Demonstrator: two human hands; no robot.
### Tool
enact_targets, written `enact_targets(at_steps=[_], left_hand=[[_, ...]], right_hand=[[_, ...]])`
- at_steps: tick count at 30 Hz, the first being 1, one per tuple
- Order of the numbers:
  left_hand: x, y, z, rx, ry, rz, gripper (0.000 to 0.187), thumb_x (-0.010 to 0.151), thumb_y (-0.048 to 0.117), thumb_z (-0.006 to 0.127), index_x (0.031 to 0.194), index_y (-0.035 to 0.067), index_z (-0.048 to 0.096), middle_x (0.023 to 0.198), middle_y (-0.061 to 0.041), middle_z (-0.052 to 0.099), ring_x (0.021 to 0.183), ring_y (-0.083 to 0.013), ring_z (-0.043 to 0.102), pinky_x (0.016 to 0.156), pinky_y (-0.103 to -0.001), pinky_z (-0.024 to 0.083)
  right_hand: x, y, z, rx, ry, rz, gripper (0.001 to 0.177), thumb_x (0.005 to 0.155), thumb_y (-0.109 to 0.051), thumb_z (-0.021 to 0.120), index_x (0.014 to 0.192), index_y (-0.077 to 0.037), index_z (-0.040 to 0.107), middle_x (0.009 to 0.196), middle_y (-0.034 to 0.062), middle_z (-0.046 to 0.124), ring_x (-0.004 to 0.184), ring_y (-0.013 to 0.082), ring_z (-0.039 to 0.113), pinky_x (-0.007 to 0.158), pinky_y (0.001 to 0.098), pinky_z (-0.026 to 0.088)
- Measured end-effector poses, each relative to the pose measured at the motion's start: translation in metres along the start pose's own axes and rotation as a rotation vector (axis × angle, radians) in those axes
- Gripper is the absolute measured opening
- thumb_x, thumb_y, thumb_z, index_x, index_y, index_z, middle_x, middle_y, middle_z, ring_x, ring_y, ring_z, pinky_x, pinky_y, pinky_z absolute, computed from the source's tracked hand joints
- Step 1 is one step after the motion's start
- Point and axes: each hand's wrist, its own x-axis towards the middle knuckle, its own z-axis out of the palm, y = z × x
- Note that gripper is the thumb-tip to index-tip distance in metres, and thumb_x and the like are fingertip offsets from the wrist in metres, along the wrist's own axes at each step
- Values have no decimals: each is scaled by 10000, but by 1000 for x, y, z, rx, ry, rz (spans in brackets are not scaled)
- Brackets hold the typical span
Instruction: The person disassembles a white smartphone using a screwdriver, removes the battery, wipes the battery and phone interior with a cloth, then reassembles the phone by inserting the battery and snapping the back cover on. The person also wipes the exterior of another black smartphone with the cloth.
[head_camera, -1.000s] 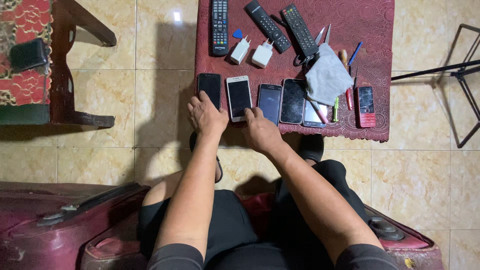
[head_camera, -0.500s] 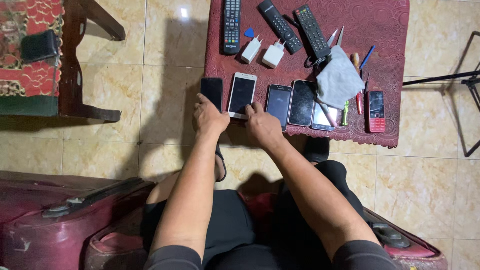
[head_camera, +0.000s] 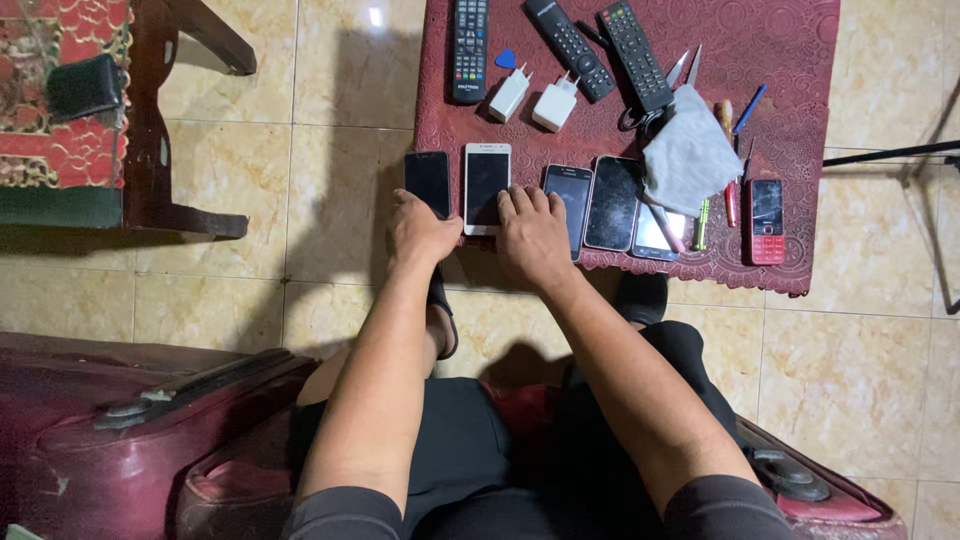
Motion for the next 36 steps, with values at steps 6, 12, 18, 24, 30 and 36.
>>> enact_targets(at_steps=[6,12,18,24,30,36], left_hand=[[-2,-2,-2,-11,-48,-40,1141,790,417,825,1543,-134,166,1480,-337,449,1364,-415,498,1131,-449,416],[6,-10,9,-85,-37,-31,1134,804,472,799,1545,-117,173,1543,-343,372,1447,-414,402,1187,-440,359],[11,-7,13,-58,-57,-53,1118,839,472,760,1545,-131,136,1591,-345,286,1487,-411,340,1203,-449,318],[7,-5,14,-69,33,12,1144,843,491,755,1516,-186,125,1564,-378,286,1466,-433,338,1196,-437,317],[1,-3,3,48,118,32,1059,832,482,728,1464,-215,242,1441,-393,430,1331,-449,491,1125,-443,413],[-6,5,-16,27,128,12,774,861,456,665,1284,-170,496,1288,-376,567,1204,-464,592,1051,-484,477]], right_hand=[[2,0,-4,47,-30,-21,612,880,-325,688,1371,18,562,1420,218,566,1296,412,501,1065,591,352],[1,9,-14,130,53,-128,558,777,-263,738,1262,-10,632,1320,210,617,1239,409,558,1004,577,414],[0,91,-47,223,377,32,374,817,-83,728,1175,-25,637,1088,208,651,996,450,623,852,560,486],[-30,176,-54,-391,420,352,767,831,-417,781,1382,30,490,1273,271,627,1187,433,598,1020,637,344],[-40,202,-24,-81,146,700,777,826,-396,765,1411,37,493,1172,248,619,1117,428,580,1040,690,258],[-44,214,-9,-56,188,648,160,978,-226,695,1014,-72,710,1035,186,650,1033,398,614,1018,602,403]])
